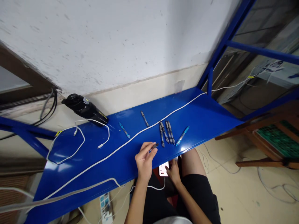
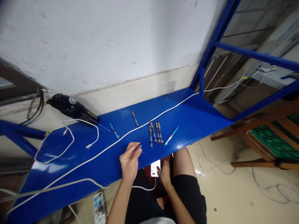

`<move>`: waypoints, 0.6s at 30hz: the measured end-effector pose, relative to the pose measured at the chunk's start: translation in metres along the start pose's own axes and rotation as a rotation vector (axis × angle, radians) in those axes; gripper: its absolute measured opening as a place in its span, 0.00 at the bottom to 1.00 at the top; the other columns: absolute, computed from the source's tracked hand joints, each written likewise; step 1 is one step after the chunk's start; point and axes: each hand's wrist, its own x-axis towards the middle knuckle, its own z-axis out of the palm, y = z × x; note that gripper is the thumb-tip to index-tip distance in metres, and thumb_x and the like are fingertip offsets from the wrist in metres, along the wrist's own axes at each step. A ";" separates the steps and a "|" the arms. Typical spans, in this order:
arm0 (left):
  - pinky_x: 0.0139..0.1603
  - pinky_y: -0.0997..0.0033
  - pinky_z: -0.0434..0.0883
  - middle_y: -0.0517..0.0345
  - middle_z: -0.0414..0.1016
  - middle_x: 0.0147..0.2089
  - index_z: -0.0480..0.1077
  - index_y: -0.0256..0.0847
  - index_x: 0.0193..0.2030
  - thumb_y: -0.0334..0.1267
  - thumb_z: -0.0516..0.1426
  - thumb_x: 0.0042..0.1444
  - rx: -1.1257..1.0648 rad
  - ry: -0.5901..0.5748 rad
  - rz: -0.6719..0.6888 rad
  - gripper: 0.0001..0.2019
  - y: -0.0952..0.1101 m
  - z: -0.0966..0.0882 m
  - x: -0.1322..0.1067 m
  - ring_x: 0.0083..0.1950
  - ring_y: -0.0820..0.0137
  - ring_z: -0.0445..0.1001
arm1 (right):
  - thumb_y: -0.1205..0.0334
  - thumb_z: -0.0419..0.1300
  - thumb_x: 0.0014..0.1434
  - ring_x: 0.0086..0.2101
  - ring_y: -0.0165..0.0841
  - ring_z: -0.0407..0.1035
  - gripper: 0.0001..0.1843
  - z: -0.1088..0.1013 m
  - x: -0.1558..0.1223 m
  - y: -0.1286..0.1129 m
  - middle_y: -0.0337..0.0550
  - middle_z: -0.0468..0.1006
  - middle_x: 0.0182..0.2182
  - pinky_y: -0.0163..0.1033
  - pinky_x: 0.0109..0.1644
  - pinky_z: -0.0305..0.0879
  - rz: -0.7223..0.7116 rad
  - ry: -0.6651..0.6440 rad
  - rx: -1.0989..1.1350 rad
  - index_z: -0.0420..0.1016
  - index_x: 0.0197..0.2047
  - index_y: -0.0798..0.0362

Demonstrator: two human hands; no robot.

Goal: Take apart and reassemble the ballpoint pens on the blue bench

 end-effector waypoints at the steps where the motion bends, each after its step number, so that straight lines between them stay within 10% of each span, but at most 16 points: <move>1: 0.52 0.66 0.80 0.47 0.81 0.53 0.88 0.44 0.52 0.44 0.73 0.60 -0.006 0.006 -0.002 0.15 0.001 0.001 0.000 0.54 0.60 0.82 | 0.58 0.64 0.52 0.40 0.49 0.77 0.19 0.000 0.000 0.000 0.52 0.79 0.41 0.53 0.50 0.77 0.001 0.002 0.002 0.72 0.48 0.51; 18: 0.27 0.76 0.66 0.55 0.82 0.33 0.78 0.38 0.48 0.54 0.66 0.68 -0.233 0.040 -0.172 0.19 0.023 0.015 0.004 0.22 0.79 0.67 | 0.57 0.64 0.52 0.47 0.54 0.76 0.26 0.001 -0.009 0.002 0.55 0.76 0.45 0.58 0.56 0.75 0.037 -0.034 -0.031 0.72 0.54 0.54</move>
